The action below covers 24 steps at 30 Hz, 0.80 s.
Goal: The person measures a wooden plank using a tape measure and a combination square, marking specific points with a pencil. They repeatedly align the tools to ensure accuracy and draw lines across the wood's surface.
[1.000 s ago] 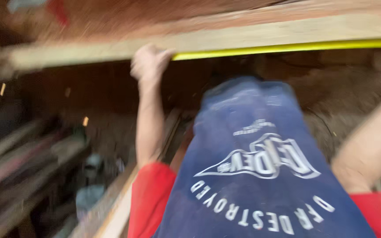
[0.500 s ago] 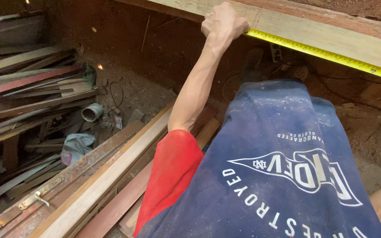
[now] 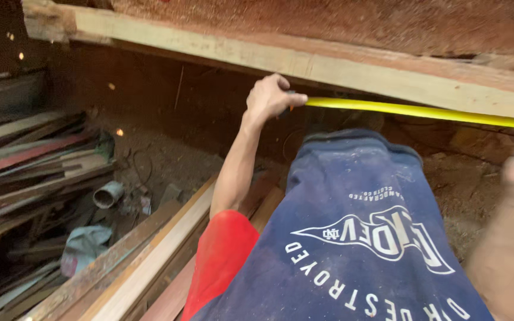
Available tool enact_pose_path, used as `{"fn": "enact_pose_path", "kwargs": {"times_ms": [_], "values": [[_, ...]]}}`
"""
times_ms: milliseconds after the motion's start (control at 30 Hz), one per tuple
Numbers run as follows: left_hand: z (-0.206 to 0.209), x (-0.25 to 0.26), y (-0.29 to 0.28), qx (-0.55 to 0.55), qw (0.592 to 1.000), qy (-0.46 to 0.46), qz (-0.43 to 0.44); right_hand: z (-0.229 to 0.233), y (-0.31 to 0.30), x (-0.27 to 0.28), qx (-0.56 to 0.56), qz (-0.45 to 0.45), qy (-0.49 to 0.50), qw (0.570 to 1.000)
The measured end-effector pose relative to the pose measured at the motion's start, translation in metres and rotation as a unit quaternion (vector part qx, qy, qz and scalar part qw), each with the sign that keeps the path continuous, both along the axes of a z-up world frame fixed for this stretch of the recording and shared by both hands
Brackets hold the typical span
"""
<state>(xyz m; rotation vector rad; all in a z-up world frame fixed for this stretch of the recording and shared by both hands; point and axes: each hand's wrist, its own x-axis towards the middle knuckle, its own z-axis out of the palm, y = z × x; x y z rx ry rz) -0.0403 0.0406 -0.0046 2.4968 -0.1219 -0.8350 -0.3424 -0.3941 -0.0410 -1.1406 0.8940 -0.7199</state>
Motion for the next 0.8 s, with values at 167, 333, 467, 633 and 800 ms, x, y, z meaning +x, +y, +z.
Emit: {"fn": "enact_pose_path", "kwargs": {"times_ms": [167,333,467,633,800], "values": [[-0.009,-0.025,-0.02,-0.123,0.987,0.054,0.088,0.041,0.096,0.099,0.025,0.287,0.049,0.956],[-0.014,-0.04,-0.075,-0.261,0.953,-0.001,0.153,0.033,0.173,0.153,-0.028,0.467,0.125,0.875],[-0.045,-0.044,-0.128,-0.53,0.782,0.158,0.286,0.032,0.196,0.173,-0.028,0.495,0.16,0.854],[-0.103,-0.018,-0.15,-0.606,0.716,0.171,0.3,0.04,0.184,0.205,0.01,0.495,0.03,0.868],[-0.118,0.01,-0.169,-0.588,0.731,0.136,0.319,0.023,0.161,0.246,0.038,0.468,0.052,0.881]]}}
